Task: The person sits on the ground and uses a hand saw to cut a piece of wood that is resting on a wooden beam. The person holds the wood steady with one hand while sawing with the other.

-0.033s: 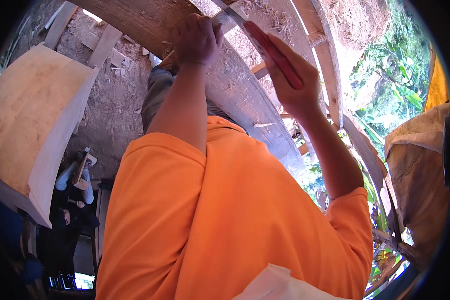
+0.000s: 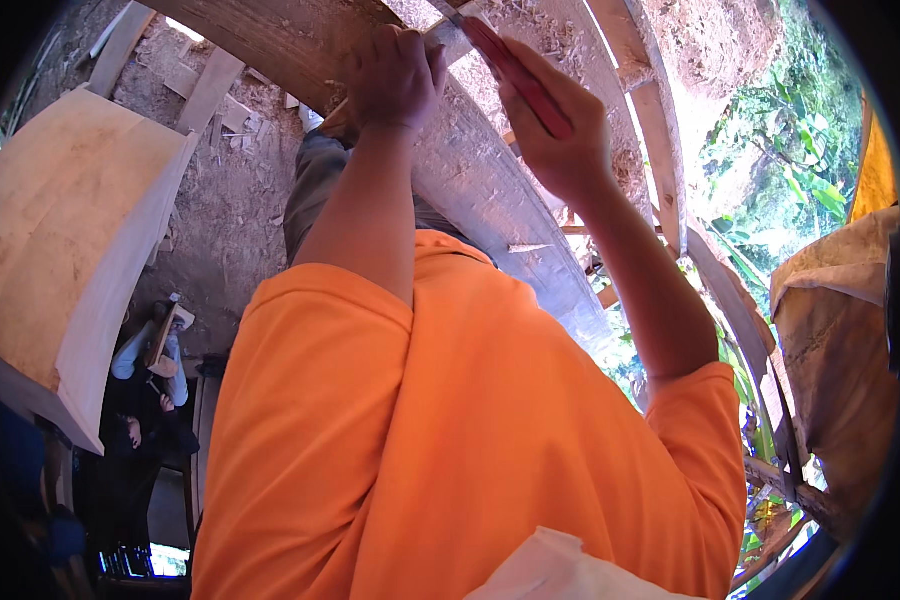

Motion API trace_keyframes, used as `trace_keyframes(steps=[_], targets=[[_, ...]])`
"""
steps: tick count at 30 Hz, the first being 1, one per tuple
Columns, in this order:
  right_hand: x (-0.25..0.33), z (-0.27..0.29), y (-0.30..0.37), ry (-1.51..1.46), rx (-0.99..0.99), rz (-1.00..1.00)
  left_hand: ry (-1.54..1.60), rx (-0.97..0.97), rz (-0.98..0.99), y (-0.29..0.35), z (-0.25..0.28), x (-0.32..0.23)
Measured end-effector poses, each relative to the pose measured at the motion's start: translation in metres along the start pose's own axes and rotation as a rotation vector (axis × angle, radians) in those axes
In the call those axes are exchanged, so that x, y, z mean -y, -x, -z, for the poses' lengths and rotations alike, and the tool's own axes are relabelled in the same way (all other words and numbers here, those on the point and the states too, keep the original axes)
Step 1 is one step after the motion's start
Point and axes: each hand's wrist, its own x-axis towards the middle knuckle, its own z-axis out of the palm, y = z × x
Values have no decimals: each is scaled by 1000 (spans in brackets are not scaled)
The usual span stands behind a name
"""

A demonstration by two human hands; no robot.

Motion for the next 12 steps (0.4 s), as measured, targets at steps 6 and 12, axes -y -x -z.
trace_keyframes(steps=[6,12], targets=[[-25,-36,-42,-3,-55,84,-66,61,38,-2,0,-3],[-60,-29,5,-156,-76,150,-98,59,8,-3,5,-4]])
